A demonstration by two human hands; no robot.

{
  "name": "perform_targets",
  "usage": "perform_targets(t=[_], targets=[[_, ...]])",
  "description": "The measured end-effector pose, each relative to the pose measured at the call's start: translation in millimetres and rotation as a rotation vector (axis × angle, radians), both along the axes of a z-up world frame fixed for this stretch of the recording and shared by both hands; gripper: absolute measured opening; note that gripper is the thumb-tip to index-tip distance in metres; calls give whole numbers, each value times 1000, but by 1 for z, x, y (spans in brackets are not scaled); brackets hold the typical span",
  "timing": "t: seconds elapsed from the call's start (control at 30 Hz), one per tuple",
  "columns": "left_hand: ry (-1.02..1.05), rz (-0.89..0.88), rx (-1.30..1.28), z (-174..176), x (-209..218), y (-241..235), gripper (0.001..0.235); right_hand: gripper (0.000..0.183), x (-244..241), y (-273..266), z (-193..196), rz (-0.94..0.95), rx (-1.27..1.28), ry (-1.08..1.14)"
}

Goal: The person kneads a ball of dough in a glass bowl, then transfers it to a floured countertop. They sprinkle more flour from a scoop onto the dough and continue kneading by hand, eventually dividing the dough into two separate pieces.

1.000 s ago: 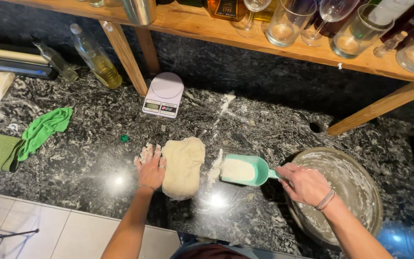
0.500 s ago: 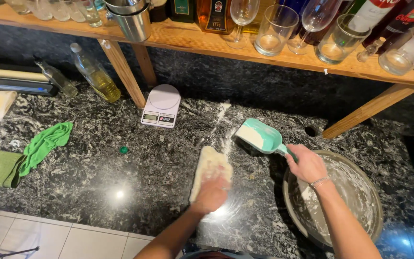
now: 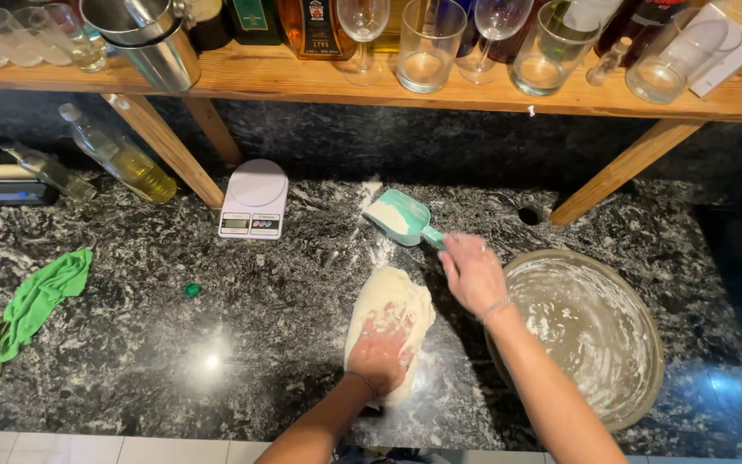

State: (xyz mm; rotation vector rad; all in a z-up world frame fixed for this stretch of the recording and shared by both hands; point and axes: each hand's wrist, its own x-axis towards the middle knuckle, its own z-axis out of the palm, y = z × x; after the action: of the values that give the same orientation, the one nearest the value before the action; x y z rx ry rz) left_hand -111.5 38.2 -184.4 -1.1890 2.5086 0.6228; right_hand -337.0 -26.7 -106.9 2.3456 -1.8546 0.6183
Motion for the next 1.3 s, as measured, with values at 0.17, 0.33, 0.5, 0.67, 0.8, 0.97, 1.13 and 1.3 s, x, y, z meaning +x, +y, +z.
perform_targets(t=[0.17, 0.33, 0.5, 0.67, 0.8, 0.97, 1.13, 1.3], targets=[[195, -85, 199, -53, 15, -58, 54, 40, 66, 115, -32, 175, 181, -363], [528, 59, -112, -47, 53, -39, 53, 59, 112, 145, -74, 142, 535, -359], [82, 55, 53, -18, 33, -46, 62, 64, 88, 135, -48, 230, 707, -344], [550, 119, -296, 6, 22, -26, 38, 43, -20, 174, 36, -98, 472, -440], [597, 305, 160, -52, -47, 36, 40, 65, -120, 163, -46, -403, 771, -191], [673, 659, 708, 23, -132, 67, 36, 63, -154, 162, -162, -189, 664, -94], [762, 777, 574, -19, -149, 74, 54, 40, -123, 158, -138, -394, 564, 1], [836, 848, 416, -12, -152, 82, 53, 13, -120, 167, -137, -339, 489, 74]])
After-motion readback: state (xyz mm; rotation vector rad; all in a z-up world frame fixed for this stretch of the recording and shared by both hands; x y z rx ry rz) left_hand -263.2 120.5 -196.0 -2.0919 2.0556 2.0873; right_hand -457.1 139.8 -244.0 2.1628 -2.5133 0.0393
